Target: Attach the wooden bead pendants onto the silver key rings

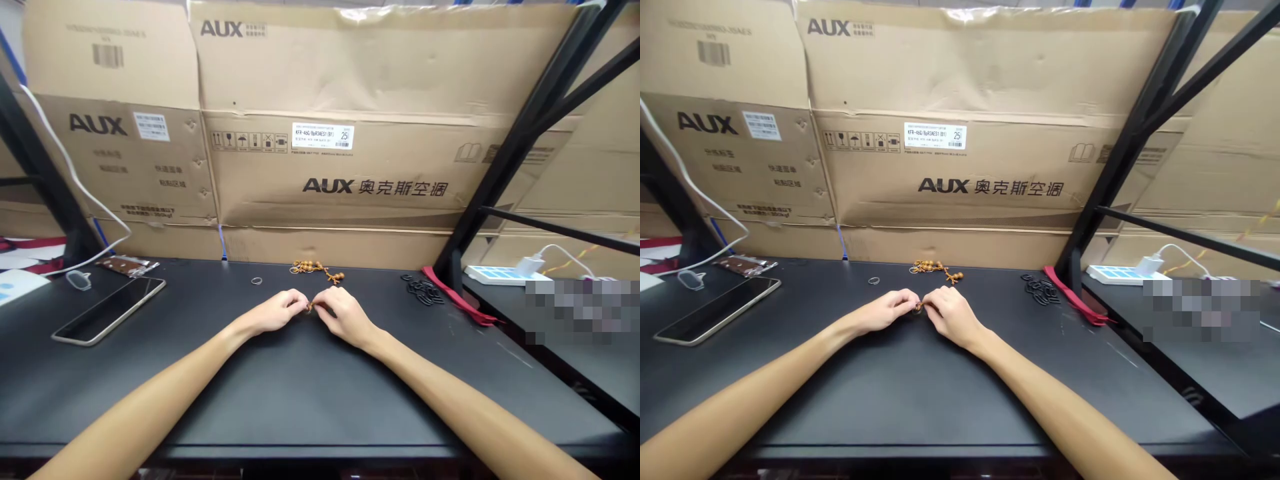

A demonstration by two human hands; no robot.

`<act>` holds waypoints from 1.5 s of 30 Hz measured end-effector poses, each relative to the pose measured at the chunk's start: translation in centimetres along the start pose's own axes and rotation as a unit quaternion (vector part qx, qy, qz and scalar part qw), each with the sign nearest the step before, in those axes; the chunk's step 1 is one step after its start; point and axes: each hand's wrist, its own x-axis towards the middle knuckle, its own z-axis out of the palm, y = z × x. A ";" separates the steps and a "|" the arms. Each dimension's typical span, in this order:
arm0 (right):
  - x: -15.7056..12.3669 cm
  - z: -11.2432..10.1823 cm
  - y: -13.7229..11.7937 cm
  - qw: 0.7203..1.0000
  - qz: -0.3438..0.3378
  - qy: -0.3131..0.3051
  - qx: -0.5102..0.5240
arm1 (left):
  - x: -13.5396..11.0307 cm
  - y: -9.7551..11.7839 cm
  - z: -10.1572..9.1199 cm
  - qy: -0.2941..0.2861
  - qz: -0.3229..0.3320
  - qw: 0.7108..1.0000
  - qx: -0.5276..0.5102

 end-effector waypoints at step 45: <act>-0.3 -0.1 1.0 0.996 0.020 -0.089 -0.014 | -0.2 0.1 -0.4 0.000 0.094 0.981 0.172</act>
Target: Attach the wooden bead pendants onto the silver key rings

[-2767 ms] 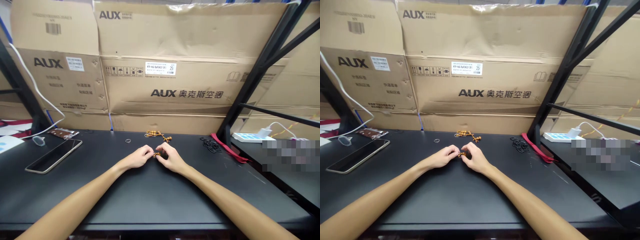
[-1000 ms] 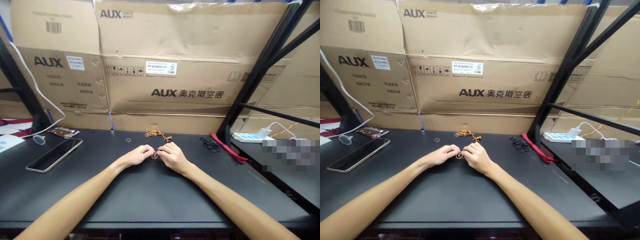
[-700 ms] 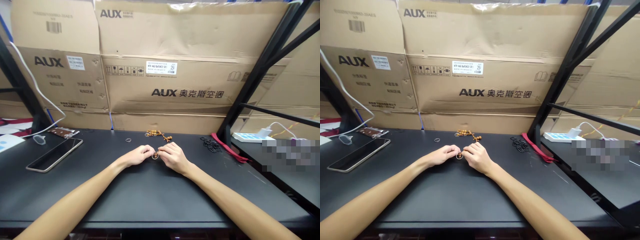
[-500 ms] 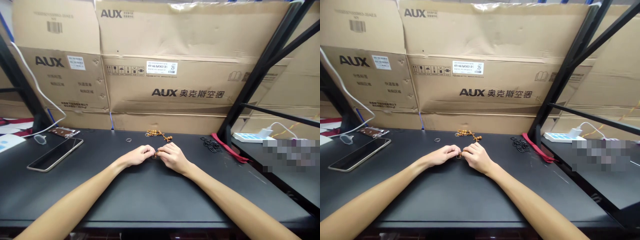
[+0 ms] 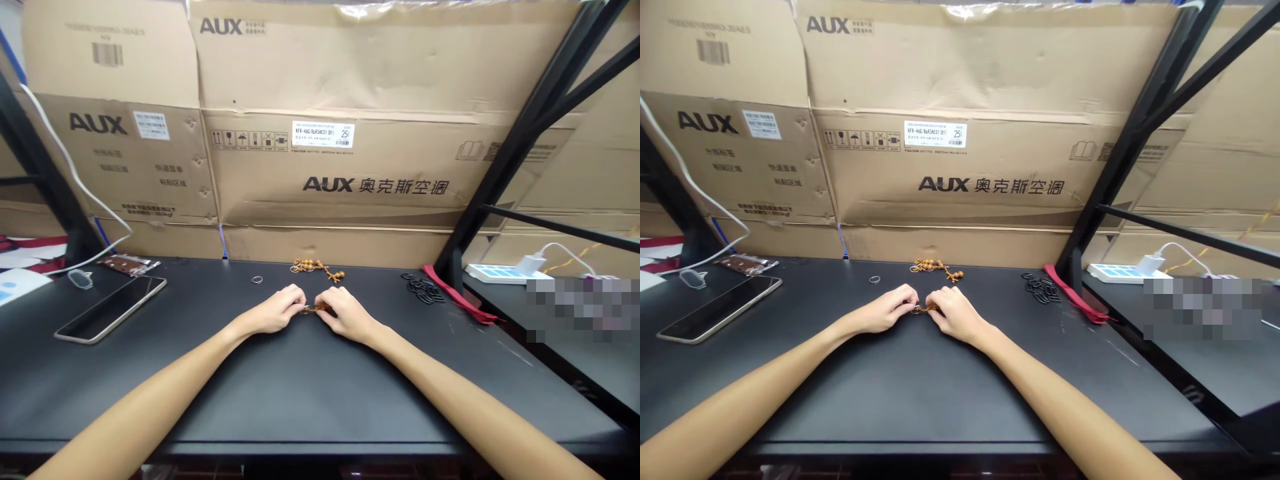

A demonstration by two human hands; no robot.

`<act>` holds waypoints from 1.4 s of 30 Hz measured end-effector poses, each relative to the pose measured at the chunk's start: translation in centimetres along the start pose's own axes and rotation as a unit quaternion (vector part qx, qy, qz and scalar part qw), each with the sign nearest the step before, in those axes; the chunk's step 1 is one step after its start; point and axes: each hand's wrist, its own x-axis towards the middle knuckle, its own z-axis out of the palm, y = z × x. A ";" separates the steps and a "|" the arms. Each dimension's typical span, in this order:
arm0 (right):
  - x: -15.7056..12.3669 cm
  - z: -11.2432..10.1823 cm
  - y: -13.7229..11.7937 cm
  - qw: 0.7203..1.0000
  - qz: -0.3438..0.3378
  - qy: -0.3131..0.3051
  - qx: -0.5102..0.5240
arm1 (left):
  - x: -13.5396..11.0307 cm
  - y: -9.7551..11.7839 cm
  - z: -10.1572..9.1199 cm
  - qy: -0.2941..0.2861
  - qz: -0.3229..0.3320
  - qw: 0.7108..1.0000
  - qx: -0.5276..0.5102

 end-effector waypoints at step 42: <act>0.1 0.5 -0.2 0.994 0.022 0.005 0.106 | -0.1 0.4 1.3 0.063 0.028 0.983 0.172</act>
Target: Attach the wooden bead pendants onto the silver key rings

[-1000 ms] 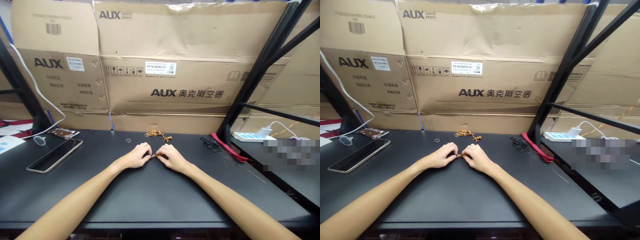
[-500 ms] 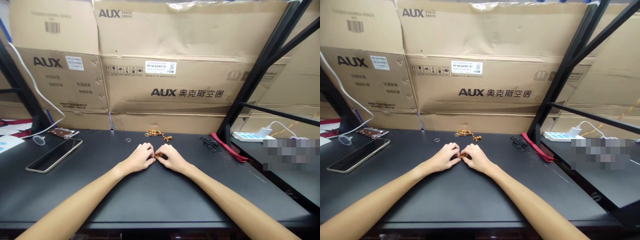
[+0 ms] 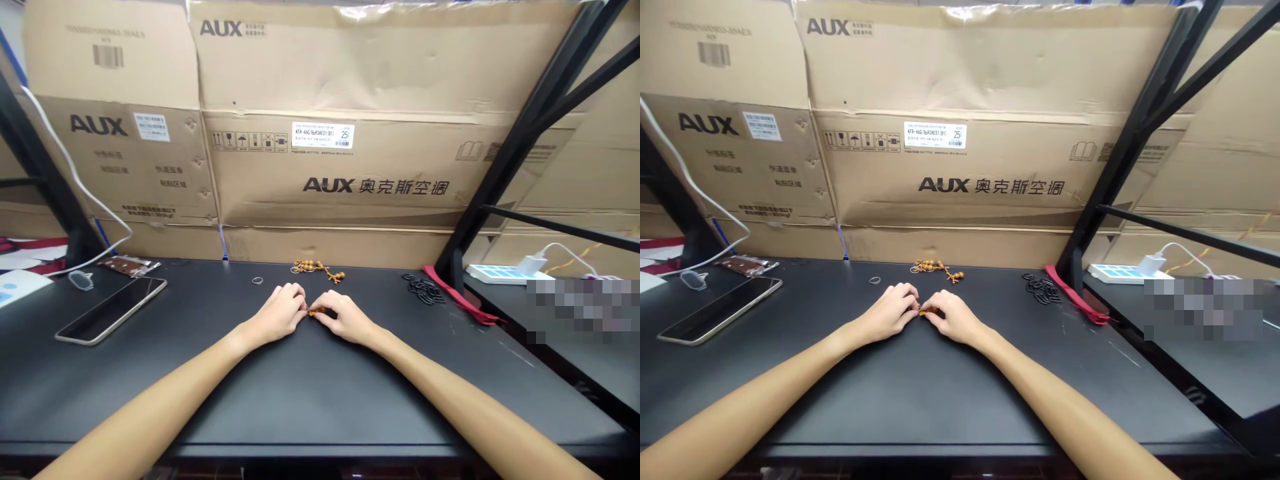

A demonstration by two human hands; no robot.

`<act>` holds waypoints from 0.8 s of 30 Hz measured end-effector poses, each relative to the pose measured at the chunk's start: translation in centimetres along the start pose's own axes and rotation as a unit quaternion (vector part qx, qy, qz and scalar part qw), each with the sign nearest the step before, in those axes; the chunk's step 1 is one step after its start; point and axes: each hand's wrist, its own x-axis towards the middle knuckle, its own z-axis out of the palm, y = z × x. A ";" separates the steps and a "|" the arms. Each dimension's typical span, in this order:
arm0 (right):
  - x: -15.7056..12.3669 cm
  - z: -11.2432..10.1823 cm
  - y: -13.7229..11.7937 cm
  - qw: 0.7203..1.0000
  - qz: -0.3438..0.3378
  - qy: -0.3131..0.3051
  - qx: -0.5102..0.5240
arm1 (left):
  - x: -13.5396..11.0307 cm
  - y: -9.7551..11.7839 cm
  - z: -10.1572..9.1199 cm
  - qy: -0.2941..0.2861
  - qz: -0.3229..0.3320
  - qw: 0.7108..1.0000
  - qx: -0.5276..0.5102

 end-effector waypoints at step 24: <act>-0.1 0.1 -0.1 0.998 0.048 0.026 0.043 | -0.2 -0.1 0.0 0.009 0.003 0.999 -0.043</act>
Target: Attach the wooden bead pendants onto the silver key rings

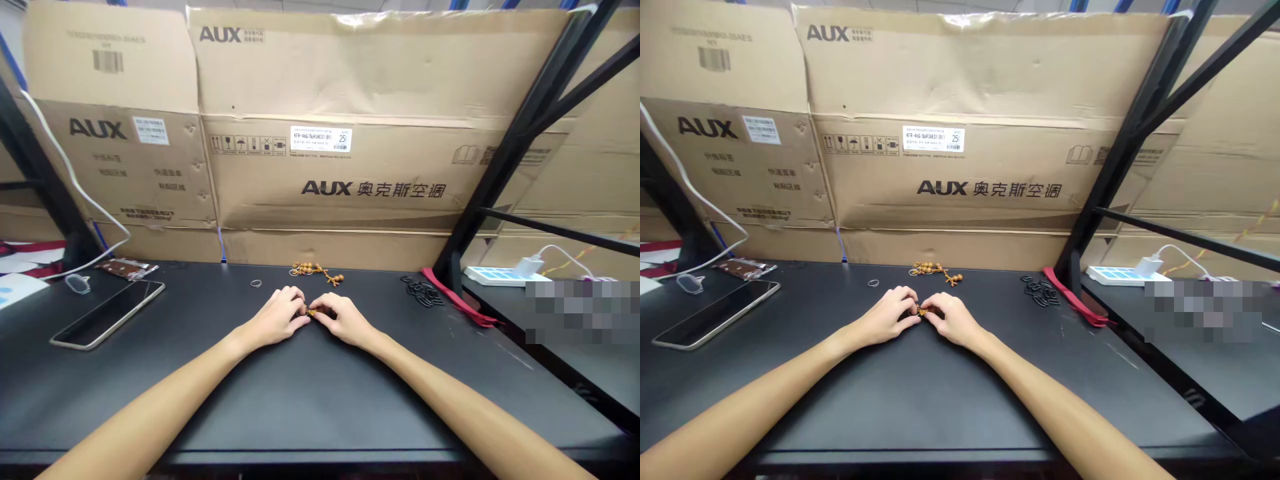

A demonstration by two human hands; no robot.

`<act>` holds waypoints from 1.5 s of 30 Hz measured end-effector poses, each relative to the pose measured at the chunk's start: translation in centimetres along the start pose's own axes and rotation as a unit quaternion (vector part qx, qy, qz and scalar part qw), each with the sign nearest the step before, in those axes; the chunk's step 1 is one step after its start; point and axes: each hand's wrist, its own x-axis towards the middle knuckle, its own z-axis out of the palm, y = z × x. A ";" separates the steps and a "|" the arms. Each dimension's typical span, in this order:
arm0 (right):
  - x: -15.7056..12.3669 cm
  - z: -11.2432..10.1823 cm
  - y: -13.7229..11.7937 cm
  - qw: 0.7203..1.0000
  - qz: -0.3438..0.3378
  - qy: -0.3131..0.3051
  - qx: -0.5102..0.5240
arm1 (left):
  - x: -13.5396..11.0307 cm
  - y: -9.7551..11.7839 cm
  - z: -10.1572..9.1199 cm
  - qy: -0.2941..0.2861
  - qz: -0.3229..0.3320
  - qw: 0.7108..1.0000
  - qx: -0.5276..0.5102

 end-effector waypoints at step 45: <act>-0.2 -0.2 1.6 0.980 0.103 -0.124 -0.115 | -0.1 -3.0 0.8 -0.040 -0.090 0.993 0.058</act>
